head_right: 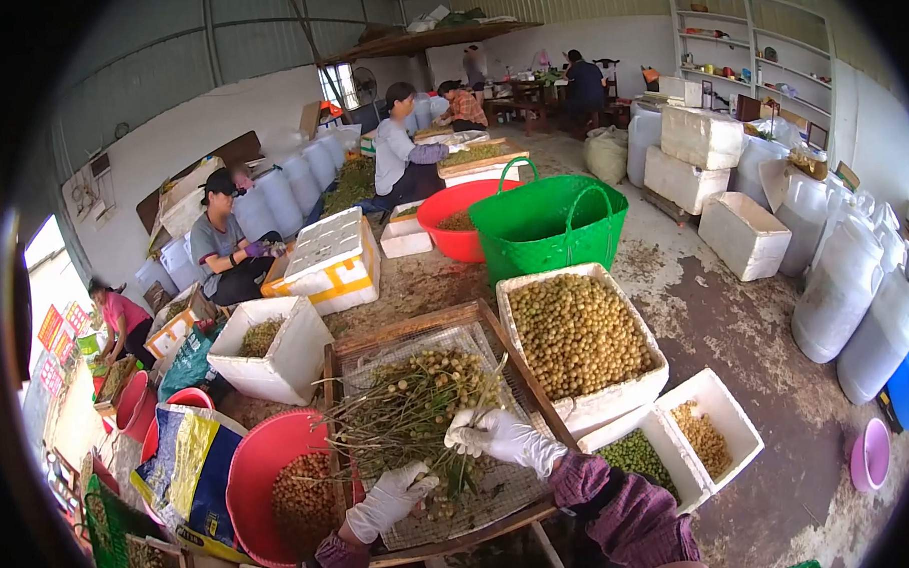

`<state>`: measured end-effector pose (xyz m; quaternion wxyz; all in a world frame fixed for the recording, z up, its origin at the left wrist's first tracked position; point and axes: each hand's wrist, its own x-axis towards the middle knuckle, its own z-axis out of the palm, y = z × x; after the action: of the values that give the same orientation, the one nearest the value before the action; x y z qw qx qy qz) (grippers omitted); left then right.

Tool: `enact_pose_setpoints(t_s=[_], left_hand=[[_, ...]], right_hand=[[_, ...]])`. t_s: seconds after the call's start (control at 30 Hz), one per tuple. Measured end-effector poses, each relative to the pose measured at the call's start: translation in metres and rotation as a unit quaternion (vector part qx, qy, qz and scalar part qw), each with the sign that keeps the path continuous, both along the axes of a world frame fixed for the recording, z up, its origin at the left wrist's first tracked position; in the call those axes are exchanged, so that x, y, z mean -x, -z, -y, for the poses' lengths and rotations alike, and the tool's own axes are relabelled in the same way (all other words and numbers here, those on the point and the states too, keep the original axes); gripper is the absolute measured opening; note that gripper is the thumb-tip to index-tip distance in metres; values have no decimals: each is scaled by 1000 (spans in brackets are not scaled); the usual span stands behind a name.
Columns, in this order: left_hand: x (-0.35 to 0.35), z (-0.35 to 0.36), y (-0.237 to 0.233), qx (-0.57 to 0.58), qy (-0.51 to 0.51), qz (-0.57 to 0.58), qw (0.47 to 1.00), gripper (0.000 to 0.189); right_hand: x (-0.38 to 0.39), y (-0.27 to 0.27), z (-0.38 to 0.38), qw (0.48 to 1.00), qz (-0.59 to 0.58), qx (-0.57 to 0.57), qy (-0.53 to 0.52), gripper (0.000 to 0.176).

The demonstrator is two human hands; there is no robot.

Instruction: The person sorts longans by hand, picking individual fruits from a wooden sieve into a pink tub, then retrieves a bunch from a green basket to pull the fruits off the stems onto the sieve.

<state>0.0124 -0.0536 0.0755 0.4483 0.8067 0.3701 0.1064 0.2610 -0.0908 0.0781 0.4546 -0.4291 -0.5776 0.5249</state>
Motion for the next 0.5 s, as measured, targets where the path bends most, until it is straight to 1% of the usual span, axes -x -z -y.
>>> enact_pose_setpoints(t_s=[0.07,0.13,0.17,0.2,0.27,0.3,0.33,0.4,0.43,0.47,0.5], left_hand=[[13,-14,41,-150,62,5,987,25],[14,-6,28,-267,66,20,961,26],[10,-4,16,-328,72,29,941,28],[7,-3,1,-234,60,37,970,32],[0,-1,-28,-42,37,57,997,41],[-6,2,-33,41,6,143,989,48],[-14,2,-34,-24,26,183,982,52],[-28,2,-34,-152,63,255,953,60],[-31,4,-39,-178,79,207,959,55],[-30,6,-29,-163,75,188,966,52],[-30,3,-11,-148,71,170,972,50]], right_hand=[[-16,-28,4,999,7,-29,14,19],[-26,-42,9,999,-34,-29,14,16],[-30,-39,9,995,-81,-49,19,15],[-34,-44,11,994,-87,-57,37,14],[-26,-59,17,982,-163,-63,78,14],[-28,-56,15,982,-151,-84,80,17],[-24,-56,13,980,-164,-92,72,17],[-12,-56,11,974,-192,-104,56,18],[-5,-61,13,974,-195,-104,48,18],[-3,-59,9,975,-175,-130,41,20],[0,-61,9,973,-184,-129,49,22]])
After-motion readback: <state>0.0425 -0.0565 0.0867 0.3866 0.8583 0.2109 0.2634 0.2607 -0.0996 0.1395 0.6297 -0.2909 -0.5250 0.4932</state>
